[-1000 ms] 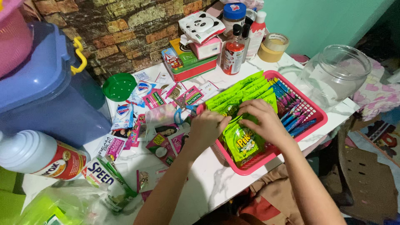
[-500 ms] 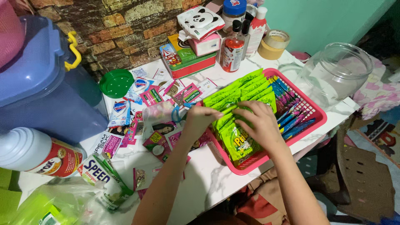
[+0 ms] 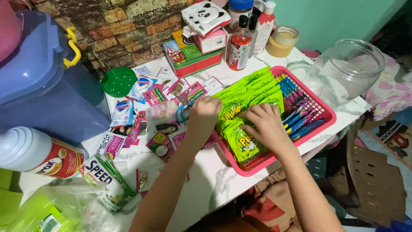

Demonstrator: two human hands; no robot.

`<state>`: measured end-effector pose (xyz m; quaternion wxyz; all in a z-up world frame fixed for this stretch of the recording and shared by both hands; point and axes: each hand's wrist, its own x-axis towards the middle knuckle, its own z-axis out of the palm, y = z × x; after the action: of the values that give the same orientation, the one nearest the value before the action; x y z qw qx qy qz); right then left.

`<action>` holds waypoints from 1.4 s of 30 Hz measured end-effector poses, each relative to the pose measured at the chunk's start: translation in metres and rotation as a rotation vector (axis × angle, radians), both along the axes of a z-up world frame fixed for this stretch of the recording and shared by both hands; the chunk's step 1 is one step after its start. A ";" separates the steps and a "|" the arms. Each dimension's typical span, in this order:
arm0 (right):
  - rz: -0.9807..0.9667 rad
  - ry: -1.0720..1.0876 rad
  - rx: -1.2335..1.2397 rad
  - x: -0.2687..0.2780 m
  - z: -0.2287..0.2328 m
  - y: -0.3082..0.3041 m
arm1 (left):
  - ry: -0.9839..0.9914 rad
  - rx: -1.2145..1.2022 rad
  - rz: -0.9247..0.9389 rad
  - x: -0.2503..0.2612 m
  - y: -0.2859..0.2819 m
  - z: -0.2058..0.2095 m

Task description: The person sorts small packaged items on a cluttered table, picking up green and blue sachets and placing them into a pink basket. The person repeatedly picks up items from the table surface and arranges them in the basket.

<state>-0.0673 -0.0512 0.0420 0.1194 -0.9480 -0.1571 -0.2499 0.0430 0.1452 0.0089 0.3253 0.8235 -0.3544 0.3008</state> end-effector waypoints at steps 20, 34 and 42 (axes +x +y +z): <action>0.007 -0.009 0.108 -0.002 -0.009 -0.005 | -0.250 0.250 0.268 -0.026 -0.001 0.020; -0.061 0.043 0.080 0.000 -0.007 -0.006 | 0.037 0.282 0.174 -0.035 -0.008 -0.003; -0.071 0.097 0.063 -0.002 -0.005 -0.003 | -0.006 0.288 0.161 -0.040 -0.005 -0.003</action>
<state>-0.0692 -0.0538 0.0366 0.1476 -0.9597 -0.1093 -0.2127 0.0030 0.1402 0.0057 0.1778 0.8864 -0.3275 0.2746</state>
